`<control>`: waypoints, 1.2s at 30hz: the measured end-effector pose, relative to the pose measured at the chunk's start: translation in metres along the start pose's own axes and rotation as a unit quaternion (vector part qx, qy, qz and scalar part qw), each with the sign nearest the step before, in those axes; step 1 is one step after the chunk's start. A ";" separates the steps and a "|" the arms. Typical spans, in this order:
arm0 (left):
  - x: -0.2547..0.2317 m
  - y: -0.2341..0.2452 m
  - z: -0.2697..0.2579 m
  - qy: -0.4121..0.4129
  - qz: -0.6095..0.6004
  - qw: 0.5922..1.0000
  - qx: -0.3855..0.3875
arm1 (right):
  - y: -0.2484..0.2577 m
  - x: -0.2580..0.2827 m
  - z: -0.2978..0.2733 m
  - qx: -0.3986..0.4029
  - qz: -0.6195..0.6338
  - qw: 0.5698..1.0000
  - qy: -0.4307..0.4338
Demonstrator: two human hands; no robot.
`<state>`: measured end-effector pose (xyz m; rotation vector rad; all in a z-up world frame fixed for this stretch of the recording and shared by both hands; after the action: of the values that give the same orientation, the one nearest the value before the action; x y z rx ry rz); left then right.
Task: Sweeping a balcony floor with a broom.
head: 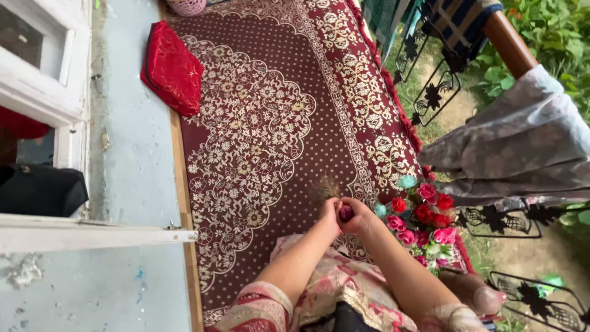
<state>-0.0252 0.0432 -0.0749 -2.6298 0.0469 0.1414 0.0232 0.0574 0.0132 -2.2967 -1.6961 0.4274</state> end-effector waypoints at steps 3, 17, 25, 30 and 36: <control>-0.020 -0.030 -0.019 0.007 0.015 0.999 -0.048 | -0.025 0.010 -0.007 -0.011 0.012 0.999 -0.035; -0.086 -0.101 -0.063 -0.063 0.067 0.993 -0.072 | -0.104 0.042 -0.060 0.044 -0.060 0.997 0.019; -0.100 -0.111 -0.024 -0.053 0.027 0.998 0.031 | -0.119 0.034 -0.075 0.019 -0.069 0.997 0.024; -0.106 -0.105 -0.046 -0.012 -0.021 0.999 -0.026 | -0.130 0.031 -0.076 0.042 -0.084 0.994 0.051; -0.113 -0.081 -0.007 -0.013 -0.050 0.998 -0.022 | -0.131 0.025 -0.051 0.056 -0.126 0.990 0.024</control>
<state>-0.1318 0.1114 -0.0174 -2.6670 -0.0961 0.1435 -0.0664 0.1180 0.1065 -1.9654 -1.8575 0.3987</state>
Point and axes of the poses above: each hand's wrist, its own z-axis towards the middle knuckle, its own y-axis out of the back of the hand, x = y × z, the point moved 9 cm from there along z, towards the middle knuckle, and after that the axes turned 11 degrees about y, right-handed, at the moved point
